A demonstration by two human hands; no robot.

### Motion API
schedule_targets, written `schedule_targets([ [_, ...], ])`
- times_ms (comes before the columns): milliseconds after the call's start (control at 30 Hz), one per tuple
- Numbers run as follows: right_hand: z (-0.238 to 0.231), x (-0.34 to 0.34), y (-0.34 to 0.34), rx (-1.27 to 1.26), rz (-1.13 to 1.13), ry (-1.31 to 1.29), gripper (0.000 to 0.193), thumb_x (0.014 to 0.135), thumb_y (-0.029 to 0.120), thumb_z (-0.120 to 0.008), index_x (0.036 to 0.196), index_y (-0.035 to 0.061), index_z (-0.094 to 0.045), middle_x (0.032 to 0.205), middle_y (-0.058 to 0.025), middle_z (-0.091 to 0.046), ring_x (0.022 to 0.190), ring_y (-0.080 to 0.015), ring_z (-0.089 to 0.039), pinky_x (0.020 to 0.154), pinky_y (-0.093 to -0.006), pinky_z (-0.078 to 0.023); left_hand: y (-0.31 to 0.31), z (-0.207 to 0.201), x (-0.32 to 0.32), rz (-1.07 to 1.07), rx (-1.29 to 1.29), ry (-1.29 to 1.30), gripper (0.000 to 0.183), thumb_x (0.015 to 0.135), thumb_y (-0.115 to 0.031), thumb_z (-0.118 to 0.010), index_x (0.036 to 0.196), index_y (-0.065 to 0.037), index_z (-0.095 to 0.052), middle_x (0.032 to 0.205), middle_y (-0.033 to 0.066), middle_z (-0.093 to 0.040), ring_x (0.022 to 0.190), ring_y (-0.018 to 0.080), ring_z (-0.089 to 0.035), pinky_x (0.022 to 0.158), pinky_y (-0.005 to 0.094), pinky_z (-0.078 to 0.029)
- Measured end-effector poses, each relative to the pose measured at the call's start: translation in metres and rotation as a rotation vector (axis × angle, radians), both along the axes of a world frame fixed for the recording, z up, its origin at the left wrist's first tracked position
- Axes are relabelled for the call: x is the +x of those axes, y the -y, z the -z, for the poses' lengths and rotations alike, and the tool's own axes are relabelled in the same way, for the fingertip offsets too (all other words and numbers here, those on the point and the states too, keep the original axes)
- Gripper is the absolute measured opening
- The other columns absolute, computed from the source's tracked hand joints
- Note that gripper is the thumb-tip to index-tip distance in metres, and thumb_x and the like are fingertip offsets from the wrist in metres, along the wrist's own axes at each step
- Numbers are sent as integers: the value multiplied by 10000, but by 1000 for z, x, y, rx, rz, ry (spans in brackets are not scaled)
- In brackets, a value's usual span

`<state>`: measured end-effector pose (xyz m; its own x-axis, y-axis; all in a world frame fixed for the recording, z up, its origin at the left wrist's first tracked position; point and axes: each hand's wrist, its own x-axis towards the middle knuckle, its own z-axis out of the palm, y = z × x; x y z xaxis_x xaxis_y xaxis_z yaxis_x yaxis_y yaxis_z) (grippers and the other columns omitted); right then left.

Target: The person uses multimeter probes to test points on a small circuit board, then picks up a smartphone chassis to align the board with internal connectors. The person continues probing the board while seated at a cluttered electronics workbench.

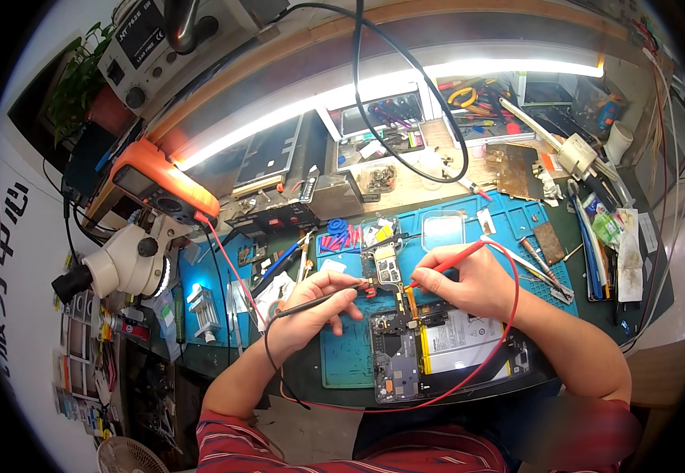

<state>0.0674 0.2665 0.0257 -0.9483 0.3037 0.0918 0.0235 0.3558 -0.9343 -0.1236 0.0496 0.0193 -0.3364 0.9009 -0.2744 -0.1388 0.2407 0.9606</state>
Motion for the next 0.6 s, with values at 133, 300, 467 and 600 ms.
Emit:
schedule_targets([
  [133,0,0,0,-2,2,-1,214,945,209,-678,971,3,-730,787,-52,-703,735,-99,-632,663,-269,-496,0,0,0,4,5,-3,309,990,-143,-621,1237,34,-561,1202,135,-662,886,154,-697,549,243,-549],
  [300,-1,1,0,9,9,0,215,945,213,-678,967,6,-733,780,-48,-698,726,-97,-627,655,-270,-493,-1,-2,1,6,6,1,300,990,-137,-616,1232,33,-562,1207,135,-661,888,154,-695,555,236,-545],
  [467,-2,0,0,6,12,14,214,943,213,-679,964,7,-733,777,-45,-697,721,-97,-624,652,-272,-492,0,-2,1,-2,-13,1,284,992,-135,-609,1220,29,-565,1235,140,-648,889,154,-692,567,226,-539],
  [600,0,0,1,9,14,-6,211,941,209,-681,961,6,-732,776,-47,-698,722,-97,-627,654,-271,-493,1,-2,0,4,-8,5,283,993,-136,-608,1219,29,-568,1235,139,-648,889,153,-693,567,225,-537],
])
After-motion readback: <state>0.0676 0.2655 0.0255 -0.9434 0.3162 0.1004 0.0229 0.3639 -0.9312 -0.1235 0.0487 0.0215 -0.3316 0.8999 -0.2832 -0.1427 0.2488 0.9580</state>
